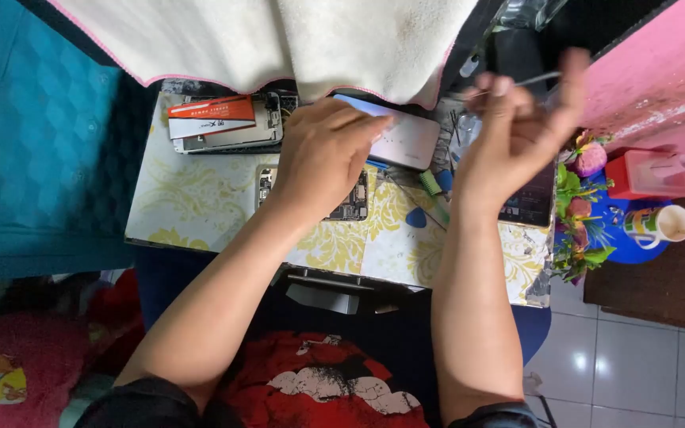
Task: Disassembling a smartphone motherboard and internal components using a precision screwdriver and prying tools.
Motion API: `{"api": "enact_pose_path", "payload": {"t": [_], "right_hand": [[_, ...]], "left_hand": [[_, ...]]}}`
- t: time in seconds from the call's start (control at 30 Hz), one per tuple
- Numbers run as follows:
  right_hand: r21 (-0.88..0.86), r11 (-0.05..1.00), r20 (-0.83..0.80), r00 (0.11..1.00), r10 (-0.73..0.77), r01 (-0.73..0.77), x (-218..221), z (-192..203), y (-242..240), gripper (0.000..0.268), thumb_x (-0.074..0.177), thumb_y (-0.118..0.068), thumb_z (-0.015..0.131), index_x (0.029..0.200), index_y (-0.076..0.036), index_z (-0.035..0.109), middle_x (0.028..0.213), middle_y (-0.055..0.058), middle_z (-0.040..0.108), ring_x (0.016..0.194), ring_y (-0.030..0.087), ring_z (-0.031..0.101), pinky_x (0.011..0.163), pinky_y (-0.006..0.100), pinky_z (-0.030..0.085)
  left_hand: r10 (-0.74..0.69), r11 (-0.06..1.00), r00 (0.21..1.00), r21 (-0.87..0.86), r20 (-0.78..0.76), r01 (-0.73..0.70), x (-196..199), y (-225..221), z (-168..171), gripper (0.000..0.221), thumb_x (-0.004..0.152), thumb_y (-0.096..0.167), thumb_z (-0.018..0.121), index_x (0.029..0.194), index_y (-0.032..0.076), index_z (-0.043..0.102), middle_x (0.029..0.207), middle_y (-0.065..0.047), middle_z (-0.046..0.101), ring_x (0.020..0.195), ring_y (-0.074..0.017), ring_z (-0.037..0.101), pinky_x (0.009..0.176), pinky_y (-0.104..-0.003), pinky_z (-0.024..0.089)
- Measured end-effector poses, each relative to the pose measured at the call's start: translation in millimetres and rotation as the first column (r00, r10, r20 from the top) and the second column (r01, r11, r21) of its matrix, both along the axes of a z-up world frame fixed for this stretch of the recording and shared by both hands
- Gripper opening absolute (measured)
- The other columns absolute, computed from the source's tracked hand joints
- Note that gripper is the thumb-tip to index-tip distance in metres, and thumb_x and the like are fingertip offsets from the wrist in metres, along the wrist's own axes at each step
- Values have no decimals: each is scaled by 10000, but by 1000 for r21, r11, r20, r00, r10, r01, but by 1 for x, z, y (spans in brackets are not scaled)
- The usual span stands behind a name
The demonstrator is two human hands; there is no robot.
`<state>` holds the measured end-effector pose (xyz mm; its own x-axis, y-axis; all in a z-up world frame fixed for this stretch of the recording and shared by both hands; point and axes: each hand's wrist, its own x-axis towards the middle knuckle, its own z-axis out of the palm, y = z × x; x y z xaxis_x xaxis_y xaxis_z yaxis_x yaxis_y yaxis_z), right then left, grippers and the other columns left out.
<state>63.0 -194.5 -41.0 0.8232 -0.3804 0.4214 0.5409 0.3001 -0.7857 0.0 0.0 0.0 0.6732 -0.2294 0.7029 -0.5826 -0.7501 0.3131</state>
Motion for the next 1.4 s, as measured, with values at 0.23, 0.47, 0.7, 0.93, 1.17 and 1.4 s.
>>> {"api": "enact_pose_path", "payload": {"t": [0.23, 0.47, 0.7, 0.93, 1.17, 1.4], "right_hand": [[-74, 962, 150, 957, -249, 262, -2, 1, -3, 421, 1185, -9, 687, 1493, -219, 489, 955, 183, 742, 980, 306, 780, 763, 385, 578], [-121, 959, 149, 960, -236, 255, -3, 4, 1, 402, 1173, -12, 646, 1470, -210, 461, 942, 131, 673, 1031, 328, 799, 803, 386, 639], [-117, 969, 127, 971, -202, 217, -5, 4, 5, 423, 1150, 20, 666, 1466, -174, 461, 967, 106, 657, 1042, 325, 808, 871, 389, 677], [-83, 996, 103, 995, -17, 25, -4, -1, 13, 538, 1132, 105, 682, 1520, -169, 429, 1043, 103, 660, 1184, 314, 762, 945, 390, 648], [-159, 958, 113, 959, 258, -239, -42, 12, 50, 459, 1150, 16, 591, 1498, -171, 356, 983, 135, 646, 1069, 315, 720, 894, 420, 608], [-177, 962, 238, 940, 245, -206, -67, 9, 76, 546, 1000, 154, 611, 1425, -4, 307, 938, 313, 659, 896, 423, 729, 743, 470, 672]], "left_hand": [[116, 949, 992, 302, -56, -93, -3, -9, -12, 288, 892, 324, 817, 1137, 175, 794, 1295, -61, 586, 1264, -343, 482, 968, -495, 415], [140, 914, 985, 396, -101, -89, 1, -15, -25, 419, 843, 437, 867, 1170, 188, 788, 1386, -114, 515, 1334, -382, 415, 1046, -553, 390], [158, 858, 987, 496, -13, -131, -3, -21, -29, 428, 899, 482, 815, 1203, 186, 765, 1378, -114, 550, 1322, -371, 443, 1057, -558, 413], [139, 922, 990, 368, -21, -122, 3, -20, -13, 223, 896, 323, 842, 1077, 210, 775, 1326, -48, 548, 1279, -356, 466, 1012, -530, 397], [73, 981, 997, -178, -2, -72, -31, -1, 14, 37, 975, 86, 734, 997, 61, 750, 946, -83, 717, 853, -264, 657, 779, -408, 512], [94, 901, 995, -428, 16, -78, -55, 23, 9, 120, 924, 77, 758, 1015, 147, 794, 934, -5, 757, 839, -224, 721, 763, -378, 579]]}}
